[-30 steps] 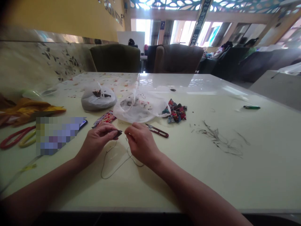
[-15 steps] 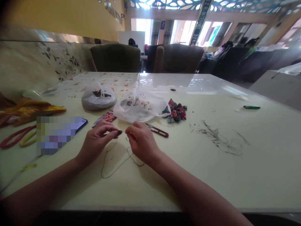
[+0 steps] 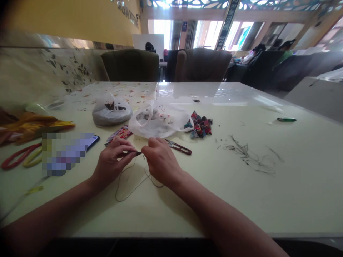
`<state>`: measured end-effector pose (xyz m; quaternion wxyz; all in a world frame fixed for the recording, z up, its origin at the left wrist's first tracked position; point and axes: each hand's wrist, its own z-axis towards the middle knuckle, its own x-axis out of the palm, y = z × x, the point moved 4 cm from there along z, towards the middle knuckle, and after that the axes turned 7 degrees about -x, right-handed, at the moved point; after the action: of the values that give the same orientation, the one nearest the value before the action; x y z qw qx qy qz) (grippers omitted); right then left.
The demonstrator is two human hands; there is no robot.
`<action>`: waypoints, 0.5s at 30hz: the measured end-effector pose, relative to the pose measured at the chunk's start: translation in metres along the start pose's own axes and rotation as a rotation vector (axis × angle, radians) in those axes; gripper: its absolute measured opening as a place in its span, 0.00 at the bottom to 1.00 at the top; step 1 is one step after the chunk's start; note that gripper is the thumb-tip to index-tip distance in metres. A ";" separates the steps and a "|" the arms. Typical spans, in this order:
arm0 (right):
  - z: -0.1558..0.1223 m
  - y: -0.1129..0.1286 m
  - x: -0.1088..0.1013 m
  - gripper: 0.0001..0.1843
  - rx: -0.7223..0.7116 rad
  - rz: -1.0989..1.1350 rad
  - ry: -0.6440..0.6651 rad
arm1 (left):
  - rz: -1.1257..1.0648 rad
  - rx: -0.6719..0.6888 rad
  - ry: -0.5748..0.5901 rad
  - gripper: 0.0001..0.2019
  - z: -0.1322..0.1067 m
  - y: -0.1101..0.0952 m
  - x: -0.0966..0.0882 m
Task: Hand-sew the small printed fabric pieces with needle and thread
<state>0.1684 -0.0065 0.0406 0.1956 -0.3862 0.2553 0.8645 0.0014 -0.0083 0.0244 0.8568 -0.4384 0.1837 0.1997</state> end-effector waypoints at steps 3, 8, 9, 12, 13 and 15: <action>0.001 0.000 -0.001 0.12 -0.007 -0.033 0.014 | 0.001 -0.046 -0.004 0.03 0.000 0.003 0.000; 0.000 -0.001 -0.006 0.10 0.030 0.032 -0.042 | -0.054 -0.178 -0.031 0.04 0.003 0.010 -0.002; 0.000 0.000 -0.007 0.10 0.033 0.052 -0.065 | -0.080 -0.208 -0.035 0.05 0.004 0.012 -0.002; -0.002 0.002 -0.007 0.09 0.037 0.109 -0.124 | -0.161 -0.295 -0.026 0.06 0.004 0.015 -0.002; -0.002 0.003 -0.006 0.08 0.038 0.123 -0.137 | -0.183 -0.319 -0.013 0.06 0.004 0.015 -0.001; -0.004 0.004 -0.004 0.08 0.041 0.145 -0.146 | -0.217 -0.358 0.008 0.07 0.004 0.016 0.000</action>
<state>0.1709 -0.0121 0.0427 0.1584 -0.2985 0.2851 0.8969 -0.0061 0.0036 0.0156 0.7809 -0.6018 0.1004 0.1341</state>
